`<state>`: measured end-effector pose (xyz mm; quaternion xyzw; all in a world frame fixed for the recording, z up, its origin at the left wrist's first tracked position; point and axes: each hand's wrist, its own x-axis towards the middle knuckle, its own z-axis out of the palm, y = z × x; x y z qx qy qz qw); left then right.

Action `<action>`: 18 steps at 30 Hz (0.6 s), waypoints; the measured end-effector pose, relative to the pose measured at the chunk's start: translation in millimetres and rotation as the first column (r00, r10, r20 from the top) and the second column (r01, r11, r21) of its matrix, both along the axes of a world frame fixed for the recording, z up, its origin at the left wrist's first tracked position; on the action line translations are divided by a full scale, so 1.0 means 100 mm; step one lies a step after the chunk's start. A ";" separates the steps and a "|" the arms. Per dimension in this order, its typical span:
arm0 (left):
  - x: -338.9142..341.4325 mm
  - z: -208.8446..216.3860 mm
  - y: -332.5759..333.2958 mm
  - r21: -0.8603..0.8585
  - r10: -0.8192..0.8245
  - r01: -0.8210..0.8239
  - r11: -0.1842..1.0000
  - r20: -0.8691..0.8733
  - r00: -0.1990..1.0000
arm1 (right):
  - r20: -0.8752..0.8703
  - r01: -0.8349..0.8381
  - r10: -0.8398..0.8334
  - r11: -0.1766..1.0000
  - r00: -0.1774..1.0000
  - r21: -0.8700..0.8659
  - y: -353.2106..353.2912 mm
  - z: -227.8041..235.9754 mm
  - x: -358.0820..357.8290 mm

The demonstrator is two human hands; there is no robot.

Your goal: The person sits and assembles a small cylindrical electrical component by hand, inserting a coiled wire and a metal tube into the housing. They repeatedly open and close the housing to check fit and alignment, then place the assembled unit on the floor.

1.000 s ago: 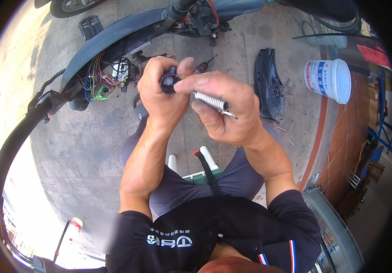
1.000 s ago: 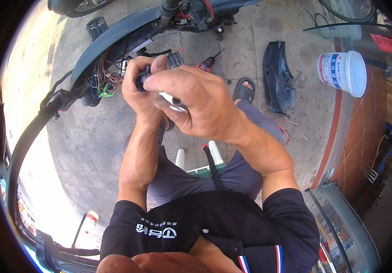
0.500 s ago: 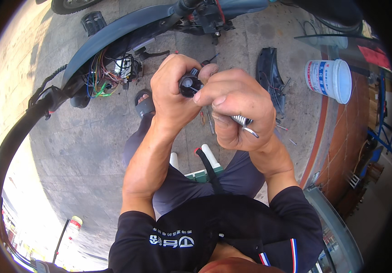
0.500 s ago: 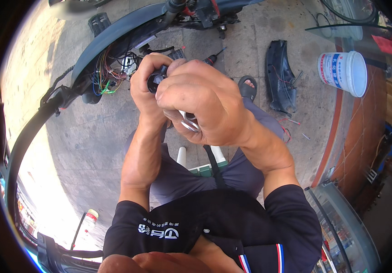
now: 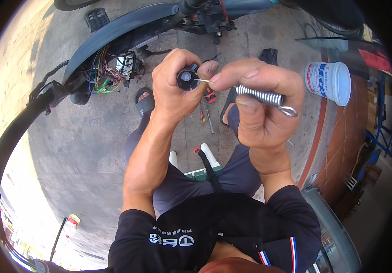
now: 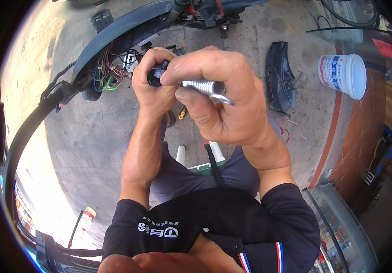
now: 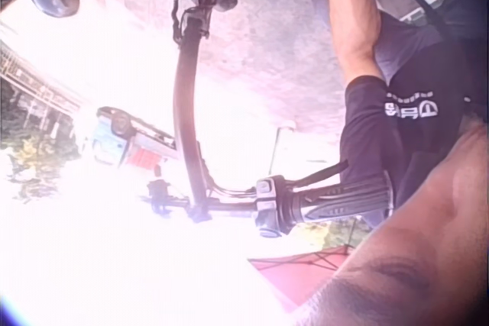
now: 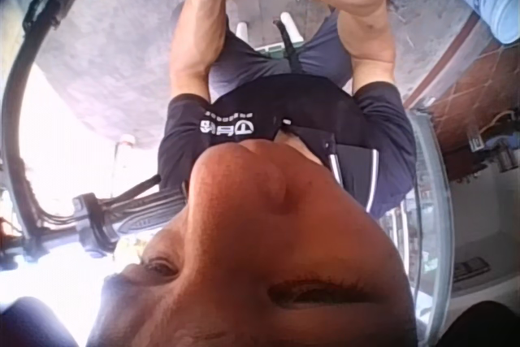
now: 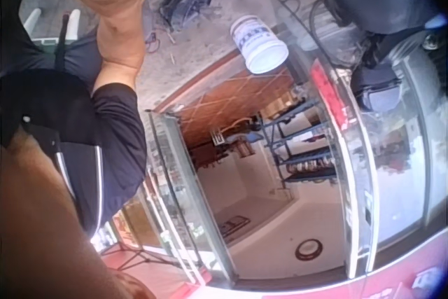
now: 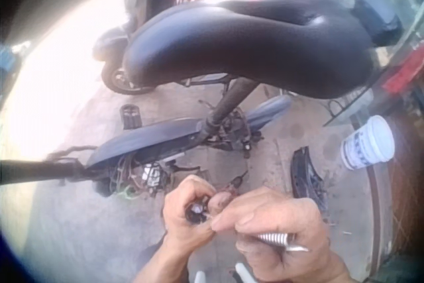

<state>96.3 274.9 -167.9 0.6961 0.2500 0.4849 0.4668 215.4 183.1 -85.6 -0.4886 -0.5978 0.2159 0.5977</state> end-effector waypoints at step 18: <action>-0.06 0.04 0.02 0.021 -0.001 0.003 1.000 -0.103 0.995 | 0.222 -0.025 0.035 0.999 0.974 -0.046 0.06 -0.10 -0.02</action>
